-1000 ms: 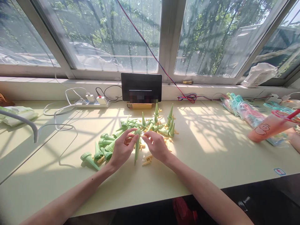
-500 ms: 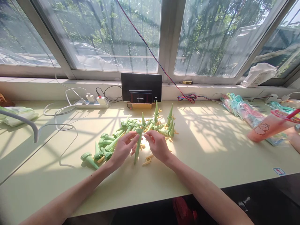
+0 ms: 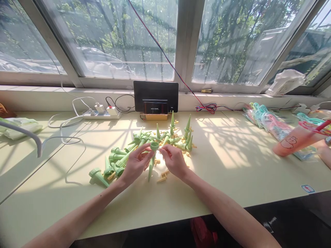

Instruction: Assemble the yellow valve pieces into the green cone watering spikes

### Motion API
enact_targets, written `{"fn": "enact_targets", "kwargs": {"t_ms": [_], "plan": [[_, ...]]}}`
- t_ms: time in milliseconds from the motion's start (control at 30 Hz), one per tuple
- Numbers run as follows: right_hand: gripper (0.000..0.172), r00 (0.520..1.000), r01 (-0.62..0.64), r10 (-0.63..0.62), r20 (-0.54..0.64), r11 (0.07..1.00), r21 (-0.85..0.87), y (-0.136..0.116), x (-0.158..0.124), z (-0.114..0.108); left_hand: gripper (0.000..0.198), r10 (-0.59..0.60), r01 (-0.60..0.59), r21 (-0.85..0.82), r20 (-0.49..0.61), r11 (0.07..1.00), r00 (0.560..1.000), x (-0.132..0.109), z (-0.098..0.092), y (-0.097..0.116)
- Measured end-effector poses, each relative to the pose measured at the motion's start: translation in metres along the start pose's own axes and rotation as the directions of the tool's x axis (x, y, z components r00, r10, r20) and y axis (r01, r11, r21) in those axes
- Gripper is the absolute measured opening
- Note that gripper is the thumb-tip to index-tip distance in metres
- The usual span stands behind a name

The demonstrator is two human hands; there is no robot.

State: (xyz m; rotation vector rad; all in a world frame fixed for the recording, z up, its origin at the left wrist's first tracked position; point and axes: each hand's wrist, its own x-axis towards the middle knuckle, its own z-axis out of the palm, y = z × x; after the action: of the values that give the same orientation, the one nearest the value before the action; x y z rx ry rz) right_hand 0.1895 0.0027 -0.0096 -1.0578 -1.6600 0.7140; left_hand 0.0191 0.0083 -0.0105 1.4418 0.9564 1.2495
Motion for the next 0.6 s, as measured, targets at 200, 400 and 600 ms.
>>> {"fn": "enact_targets", "kwargs": {"t_ms": [200,400,600], "plan": [[0.031,0.988,-0.143,0.128,0.082,0.967,0.209,0.002,0.0,0.001,0.037,0.036,-0.036,-0.003,0.005,0.999,0.999,0.0,0.0,-0.002],[0.028,0.996,-0.088,0.091,0.003,0.958,0.271,0.0,0.0,0.002,0.038,0.055,-0.056,0.071,0.014,0.996,0.998,-0.005,0.005,0.008],[0.017,0.987,0.081,-0.062,-0.151,0.989,0.126,0.001,0.001,-0.003,0.033,-0.005,0.006,0.025,-0.054,1.0,0.999,-0.004,0.004,0.011]]}}
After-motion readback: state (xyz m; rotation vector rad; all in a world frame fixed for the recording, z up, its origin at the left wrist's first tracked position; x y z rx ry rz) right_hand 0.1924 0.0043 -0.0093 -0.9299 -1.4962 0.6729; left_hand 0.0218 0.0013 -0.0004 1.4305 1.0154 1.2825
